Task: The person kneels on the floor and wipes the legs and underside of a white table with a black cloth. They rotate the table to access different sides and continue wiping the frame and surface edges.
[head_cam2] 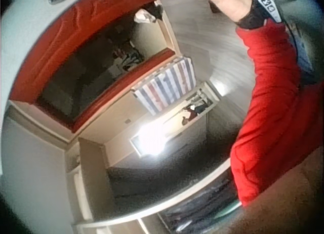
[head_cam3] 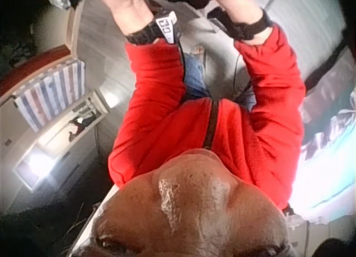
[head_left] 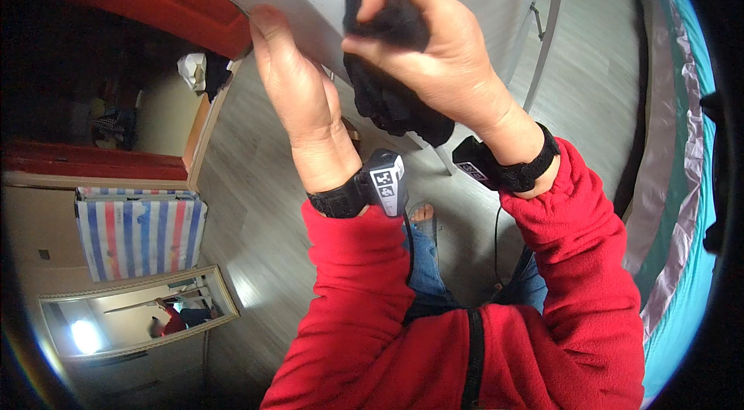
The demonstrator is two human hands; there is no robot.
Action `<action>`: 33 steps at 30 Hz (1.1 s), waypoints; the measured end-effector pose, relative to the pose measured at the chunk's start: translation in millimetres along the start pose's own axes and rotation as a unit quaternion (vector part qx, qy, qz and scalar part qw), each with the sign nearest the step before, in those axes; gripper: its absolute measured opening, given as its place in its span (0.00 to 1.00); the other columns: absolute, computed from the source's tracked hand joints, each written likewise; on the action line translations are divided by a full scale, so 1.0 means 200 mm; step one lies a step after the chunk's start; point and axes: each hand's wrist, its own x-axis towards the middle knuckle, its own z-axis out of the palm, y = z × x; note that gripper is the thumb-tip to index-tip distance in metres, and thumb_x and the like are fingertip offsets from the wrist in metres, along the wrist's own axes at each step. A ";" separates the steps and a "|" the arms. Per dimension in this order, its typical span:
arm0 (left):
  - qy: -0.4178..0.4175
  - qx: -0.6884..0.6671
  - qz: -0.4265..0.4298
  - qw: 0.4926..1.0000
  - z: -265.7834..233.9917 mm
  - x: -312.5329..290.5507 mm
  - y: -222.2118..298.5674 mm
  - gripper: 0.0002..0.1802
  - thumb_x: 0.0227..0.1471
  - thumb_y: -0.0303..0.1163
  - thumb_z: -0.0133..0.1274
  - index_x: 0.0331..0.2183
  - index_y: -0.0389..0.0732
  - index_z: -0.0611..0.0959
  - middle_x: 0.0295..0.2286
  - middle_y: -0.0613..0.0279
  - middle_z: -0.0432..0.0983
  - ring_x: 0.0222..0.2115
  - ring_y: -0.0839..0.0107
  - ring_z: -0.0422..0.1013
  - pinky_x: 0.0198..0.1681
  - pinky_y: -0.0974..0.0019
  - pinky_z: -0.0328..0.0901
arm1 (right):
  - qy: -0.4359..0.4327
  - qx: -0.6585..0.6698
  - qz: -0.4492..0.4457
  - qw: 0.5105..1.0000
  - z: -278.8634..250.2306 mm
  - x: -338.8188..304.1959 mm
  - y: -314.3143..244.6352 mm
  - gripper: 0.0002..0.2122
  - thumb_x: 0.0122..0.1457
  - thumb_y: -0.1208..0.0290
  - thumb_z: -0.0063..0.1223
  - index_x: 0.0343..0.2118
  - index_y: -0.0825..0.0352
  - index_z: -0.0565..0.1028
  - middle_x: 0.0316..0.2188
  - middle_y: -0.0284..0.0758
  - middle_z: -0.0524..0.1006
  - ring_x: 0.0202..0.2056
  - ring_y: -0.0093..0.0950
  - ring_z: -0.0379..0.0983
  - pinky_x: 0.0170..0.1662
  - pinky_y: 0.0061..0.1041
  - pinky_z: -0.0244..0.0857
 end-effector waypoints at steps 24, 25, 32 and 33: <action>-0.017 0.090 0.092 0.992 0.00 0.00 -0.07 0.39 0.60 0.60 0.46 0.57 0.37 0.68 0.52 0.59 0.69 0.53 0.66 0.64 0.58 0.62 0.57 | 0.211 0.262 0.491 0.803 -0.65 -0.74 -0.15 0.24 0.51 0.65 0.65 0.50 0.68 0.72 0.42 0.35 0.76 0.42 0.28 0.74 0.47 0.28 0.69; -0.014 0.084 0.086 0.993 0.00 0.00 -0.07 0.38 0.60 0.60 0.46 0.57 0.37 0.69 0.53 0.59 0.69 0.53 0.66 0.64 0.59 0.62 0.56 | 0.266 0.238 0.499 0.790 -0.70 -0.70 -0.21 0.26 0.53 0.60 0.63 0.53 0.68 0.71 0.44 0.37 0.76 0.44 0.31 0.74 0.49 0.30 0.69; 0.007 0.071 0.087 0.994 0.02 0.02 -0.07 0.37 0.62 0.57 0.45 0.58 0.34 0.68 0.55 0.59 0.67 0.54 0.67 0.63 0.61 0.63 0.54 | 0.303 0.415 0.402 0.758 -1.02 -0.83 -0.09 0.31 0.59 0.47 0.51 0.58 0.67 0.67 0.55 0.43 0.72 0.54 0.38 0.71 0.59 0.38 0.64; 0.001 0.083 0.092 0.992 0.02 0.02 -0.07 0.39 0.62 0.56 0.45 0.60 0.33 0.66 0.58 0.57 0.65 0.56 0.66 0.61 0.62 0.62 0.52 | 0.318 0.412 0.417 0.745 -1.00 -0.93 -0.02 0.30 0.59 0.48 0.51 0.58 0.66 0.67 0.55 0.42 0.72 0.54 0.38 0.71 0.59 0.38 0.64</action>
